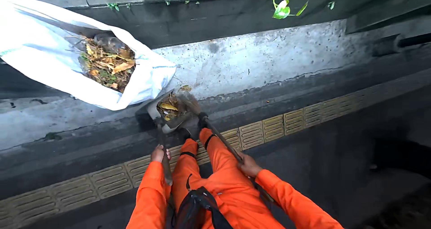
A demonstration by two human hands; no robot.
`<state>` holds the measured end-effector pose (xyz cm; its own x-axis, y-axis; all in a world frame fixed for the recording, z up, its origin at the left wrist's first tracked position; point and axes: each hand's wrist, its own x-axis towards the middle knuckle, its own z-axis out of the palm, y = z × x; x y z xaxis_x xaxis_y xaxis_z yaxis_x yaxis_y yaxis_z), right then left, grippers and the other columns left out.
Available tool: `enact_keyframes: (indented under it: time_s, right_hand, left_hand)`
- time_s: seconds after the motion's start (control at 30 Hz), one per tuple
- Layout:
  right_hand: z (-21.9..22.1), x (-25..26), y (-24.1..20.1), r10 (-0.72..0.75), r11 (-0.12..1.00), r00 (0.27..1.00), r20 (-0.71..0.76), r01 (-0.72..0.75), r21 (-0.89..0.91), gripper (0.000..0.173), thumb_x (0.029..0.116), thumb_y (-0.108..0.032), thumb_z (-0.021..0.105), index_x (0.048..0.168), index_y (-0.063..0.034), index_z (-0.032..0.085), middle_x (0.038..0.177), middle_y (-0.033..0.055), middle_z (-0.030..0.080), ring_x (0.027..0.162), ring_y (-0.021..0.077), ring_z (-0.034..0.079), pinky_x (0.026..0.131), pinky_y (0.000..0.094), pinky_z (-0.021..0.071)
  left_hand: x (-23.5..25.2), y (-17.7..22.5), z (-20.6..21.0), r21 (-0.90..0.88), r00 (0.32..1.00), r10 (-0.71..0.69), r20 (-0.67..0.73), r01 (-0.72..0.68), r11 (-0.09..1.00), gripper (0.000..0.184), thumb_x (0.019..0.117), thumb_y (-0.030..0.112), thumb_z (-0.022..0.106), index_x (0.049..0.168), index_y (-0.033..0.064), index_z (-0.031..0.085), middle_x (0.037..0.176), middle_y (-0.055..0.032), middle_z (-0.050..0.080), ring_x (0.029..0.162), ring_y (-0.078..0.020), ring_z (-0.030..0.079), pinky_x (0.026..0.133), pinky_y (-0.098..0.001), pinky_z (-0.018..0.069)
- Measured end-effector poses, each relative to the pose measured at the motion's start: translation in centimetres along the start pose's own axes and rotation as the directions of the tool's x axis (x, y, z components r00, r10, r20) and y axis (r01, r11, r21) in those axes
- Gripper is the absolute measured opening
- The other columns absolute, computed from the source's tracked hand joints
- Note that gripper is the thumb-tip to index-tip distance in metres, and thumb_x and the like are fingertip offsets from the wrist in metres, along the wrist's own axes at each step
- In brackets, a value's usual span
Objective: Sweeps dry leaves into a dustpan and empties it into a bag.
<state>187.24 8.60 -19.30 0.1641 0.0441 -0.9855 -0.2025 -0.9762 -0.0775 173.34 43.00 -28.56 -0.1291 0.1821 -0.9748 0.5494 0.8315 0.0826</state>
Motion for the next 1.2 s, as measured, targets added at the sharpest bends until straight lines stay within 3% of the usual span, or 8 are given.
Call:
enact_keyframes:
  time_s: [0.23, 0.33, 0.47, 0.63, 0.77, 0.87, 1.0, 1.2]
  right_hand:
    - [-1.8, 8.1, -6.9, 0.008, 0.967, 0.998, 0.058, 0.007, -0.256, 0.089, 0.0957, -0.009, 0.06, 0.167, -0.0217, 0.008, 0.136, 0.0275, 0.059, 0.118, 0.0432, 0.063, 0.098, 0.0608, 0.0502]
    - [-1.6, 3.9, -3.7, -0.05, 0.968, 0.992, 0.118, 0.077, -0.237, 0.076, 0.0991, -0.012, 0.061, 0.164, -0.0273, 0.024, 0.12, 0.0265, 0.063, 0.088, 0.0386, 0.067, 0.076, 0.0575, 0.0541]
    - [5.9, -3.9, -0.6, -0.016, 1.0, 1.0, 0.013, 0.016, -0.009, 0.079, 0.0994, -0.014, 0.062, 0.166, -0.0279, 0.021, 0.13, 0.0253, 0.063, 0.102, 0.0394, 0.069, 0.089, 0.0597, 0.0543]
    - [16.4, 0.6, -6.8, 0.127, 0.932, 0.99, -0.067, -0.096, 0.349, 0.081, 0.1006, -0.012, 0.055, 0.167, -0.0227, 0.009, 0.119, 0.0251, 0.062, 0.072, 0.0309, 0.063, 0.066, 0.0501, 0.0549]
    - [20.4, 4.4, -11.7, 0.097, 0.969, 0.987, 0.125, -0.122, 0.217, 0.08, 0.1003, -0.012, 0.057, 0.165, -0.0251, 0.013, 0.119, 0.0258, 0.062, 0.08, 0.0332, 0.065, 0.073, 0.0519, 0.0549]
    - [21.1, 0.2, -9.4, 0.016, 0.961, 0.99, 0.143, -0.055, 0.272, 0.078, 0.0999, -0.011, 0.059, 0.165, -0.0309, 0.021, 0.102, 0.0181, 0.062, 0.062, 0.0238, 0.055, 0.058, 0.0428, 0.0495]
    - [22.9, -2.8, -8.9, -0.035, 0.949, 0.999, -0.011, 0.036, 0.312, 0.082, 0.0978, -0.007, 0.06, 0.166, -0.0263, 0.02, 0.134, 0.0243, 0.061, 0.094, 0.0364, 0.068, 0.08, 0.056, 0.056]
    - [19.0, 5.6, -15.3, -0.008, 1.0, 0.999, 0.031, 0.008, 0.027, 0.085, 0.0994, -0.014, 0.058, 0.166, -0.0218, 0.006, 0.137, 0.0272, 0.059, 0.121, 0.0433, 0.062, 0.1, 0.0607, 0.0497]
  left_hand:
    - [2.7, -0.5, -3.1, -0.017, 0.999, 0.041, 0.036, -0.04, 0.999, 0.028, 0.112, 0.022, 0.03, 0.126, 0.003, 0.046, 0.068, -0.0044, 0.048, 0.042, -0.0091, 0.045, 0.037, -0.0218, 0.0411]
    - [3.1, -0.2, -6.0, -0.053, 0.995, 0.006, 0.095, -0.001, 0.999, 0.027, 0.1122, 0.025, 0.028, 0.115, 0.0052, 0.046, 0.065, -0.0031, 0.048, 0.041, -0.0083, 0.045, 0.036, -0.0212, 0.0401]
    - [4.3, 0.8, -12.6, -0.027, 0.981, 0.01, 0.191, -0.005, 1.0, 0.032, 0.1128, 0.028, 0.023, 0.117, 0.0063, 0.046, 0.064, -0.0025, 0.049, 0.04, -0.0073, 0.044, 0.034, -0.0206, 0.038]
    - [3.3, 3.9, -19.6, 0.067, 0.985, 0.017, 0.17, -0.028, 0.997, 0.034, 0.1133, 0.026, 0.021, 0.135, 0.0089, 0.04, 0.069, -0.004, 0.051, 0.041, -0.0086, 0.046, 0.034, -0.0212, 0.038]
    - [5.0, 6.2, -19.7, 0.251, 0.998, 0.033, 0.044, -0.043, 0.967, 0.032, 0.1137, 0.025, 0.023, 0.134, 0.0074, 0.04, 0.069, -0.0035, 0.046, 0.042, -0.0089, 0.043, 0.037, -0.0221, 0.0388]
    - [5.1, 6.4, -20.2, 0.243, 0.999, 0.006, 0.037, -0.015, 0.97, 0.029, 0.1133, 0.026, 0.024, 0.129, 0.0085, 0.04, 0.067, -0.0028, 0.044, 0.041, -0.0084, 0.042, 0.035, -0.0215, 0.0381]
    - [5.8, 6.3, -22.6, 0.15, 0.993, 0.027, 0.111, -0.043, 0.988, 0.028, 0.1129, 0.026, 0.024, 0.127, 0.0082, 0.041, 0.066, -0.0031, 0.046, 0.04, -0.0077, 0.044, 0.034, -0.0208, 0.0388]
    - [7.0, 6.2, -21.4, 0.176, 0.995, -0.029, 0.091, 0.012, 0.984, 0.031, 0.1124, 0.032, 0.024, 0.106, 0.0084, 0.043, 0.062, -0.0022, 0.046, 0.038, -0.0074, 0.045, 0.033, -0.0204, 0.0401]
